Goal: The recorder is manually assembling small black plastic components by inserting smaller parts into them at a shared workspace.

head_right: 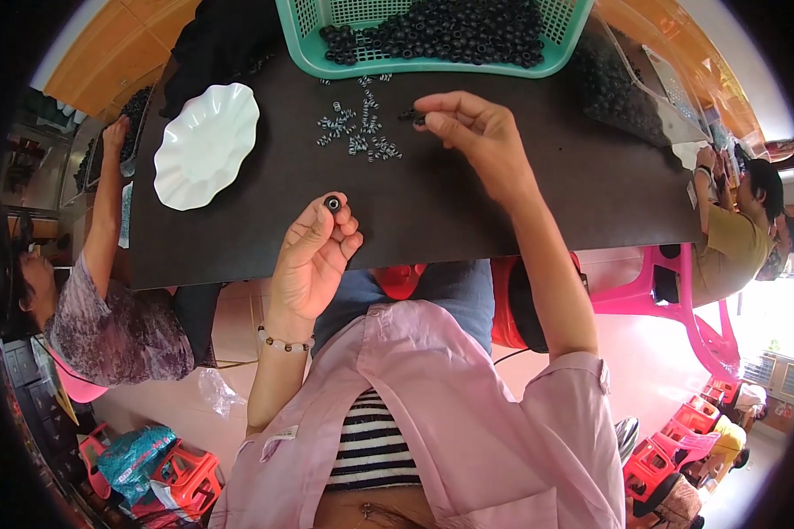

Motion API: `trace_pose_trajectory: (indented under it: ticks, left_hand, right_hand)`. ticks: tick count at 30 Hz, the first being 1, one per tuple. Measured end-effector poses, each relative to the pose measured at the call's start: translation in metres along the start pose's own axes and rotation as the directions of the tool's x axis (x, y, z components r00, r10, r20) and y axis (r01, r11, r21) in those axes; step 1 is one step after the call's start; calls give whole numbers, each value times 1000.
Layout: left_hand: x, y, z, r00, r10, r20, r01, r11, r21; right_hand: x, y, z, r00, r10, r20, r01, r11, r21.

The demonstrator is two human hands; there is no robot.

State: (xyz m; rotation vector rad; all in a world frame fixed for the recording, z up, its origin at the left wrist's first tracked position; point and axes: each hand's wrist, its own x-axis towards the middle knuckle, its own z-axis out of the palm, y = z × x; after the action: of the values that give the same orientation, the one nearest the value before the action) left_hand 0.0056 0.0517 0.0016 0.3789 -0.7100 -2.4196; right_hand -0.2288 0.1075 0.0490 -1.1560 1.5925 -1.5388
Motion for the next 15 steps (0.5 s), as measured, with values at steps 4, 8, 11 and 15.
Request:
trace_pose_trajectory:
  ticks: [4, 8, 11, 15]
  left_hand:
    - [-5, -1, 10, 999, 11, -37, -6, 991, 132]
    - [-8, -3, 16, 999, -11, -43, 16, 993, 114]
    - [-9, -4, 19, 999, -23, -26, 25, 995, 100]
    - [-8, -5, 17, 1000, -30, 5, 30, 997, 68]
  right_hand:
    - [-27, 0, 14, 998, -21, 67, 10, 987, 162]
    - [-48, -6, 33, 996, -14, 85, -9, 963, 268]
    - [-54, -11, 41, 996, -23, 87, -4, 958, 288]
    - [-55, -14, 50, 984, -135, 112, 103, 960, 259]
